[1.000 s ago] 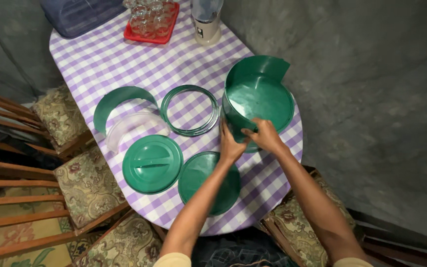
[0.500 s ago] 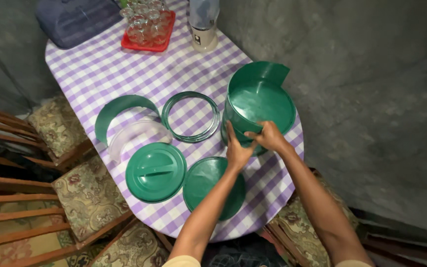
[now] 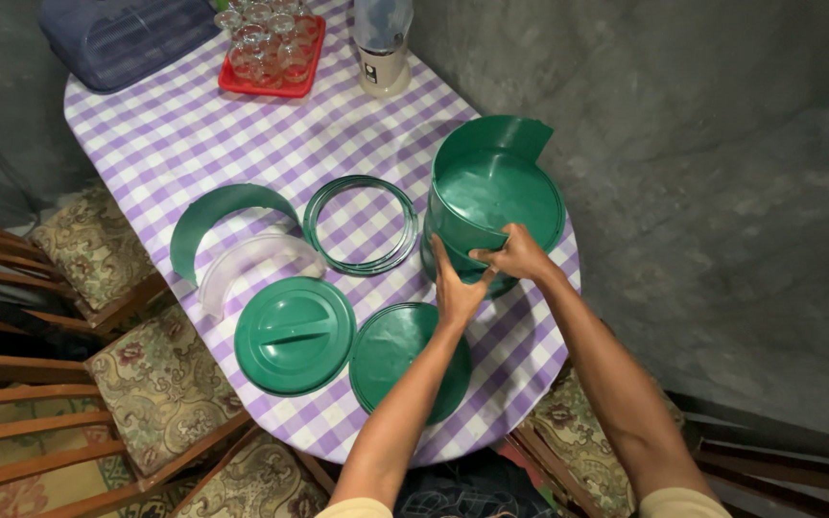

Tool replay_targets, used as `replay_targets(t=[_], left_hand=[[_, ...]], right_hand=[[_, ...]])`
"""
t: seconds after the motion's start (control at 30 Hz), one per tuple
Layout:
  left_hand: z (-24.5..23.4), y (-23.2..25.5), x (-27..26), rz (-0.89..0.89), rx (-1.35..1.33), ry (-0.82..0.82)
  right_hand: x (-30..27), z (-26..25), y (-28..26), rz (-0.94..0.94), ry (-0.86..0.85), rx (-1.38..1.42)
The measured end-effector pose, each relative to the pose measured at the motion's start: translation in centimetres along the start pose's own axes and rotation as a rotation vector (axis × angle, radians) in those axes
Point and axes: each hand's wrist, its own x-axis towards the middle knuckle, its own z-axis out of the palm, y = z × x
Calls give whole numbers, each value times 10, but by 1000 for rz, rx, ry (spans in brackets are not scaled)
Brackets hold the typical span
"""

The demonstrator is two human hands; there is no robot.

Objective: The person repeatedly assembles and disassembles green plastic containers on a table. They place lids and rings onto the container bodies, then remove them and repeat the cycle multiple times.

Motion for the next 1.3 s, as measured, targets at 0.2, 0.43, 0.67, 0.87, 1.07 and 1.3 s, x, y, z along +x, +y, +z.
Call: replay_targets(t=[0.2, 0.43, 0.67, 0.87, 1.07, 1.3], left_hand=[[-2, 4, -2, 0, -26, -11], [-5, 9, -1, -18, -29, -13], [-3, 9, -2, 7, -14, -4], [2, -2, 0, 3, -5, 5], [17, -13, -4, 89, -7, 58], [27, -16, -4, 34, -24, 71]], right_hand=[[4, -4, -8, 125, -24, -29], [7, -6, 1, 141, -29, 54], [11, -5, 11, 191, -16, 147], [10, -3, 18, 165, -6, -15], [-5, 5, 10, -172, 45, -210], [-6, -5, -15, -241, -55, -473]])
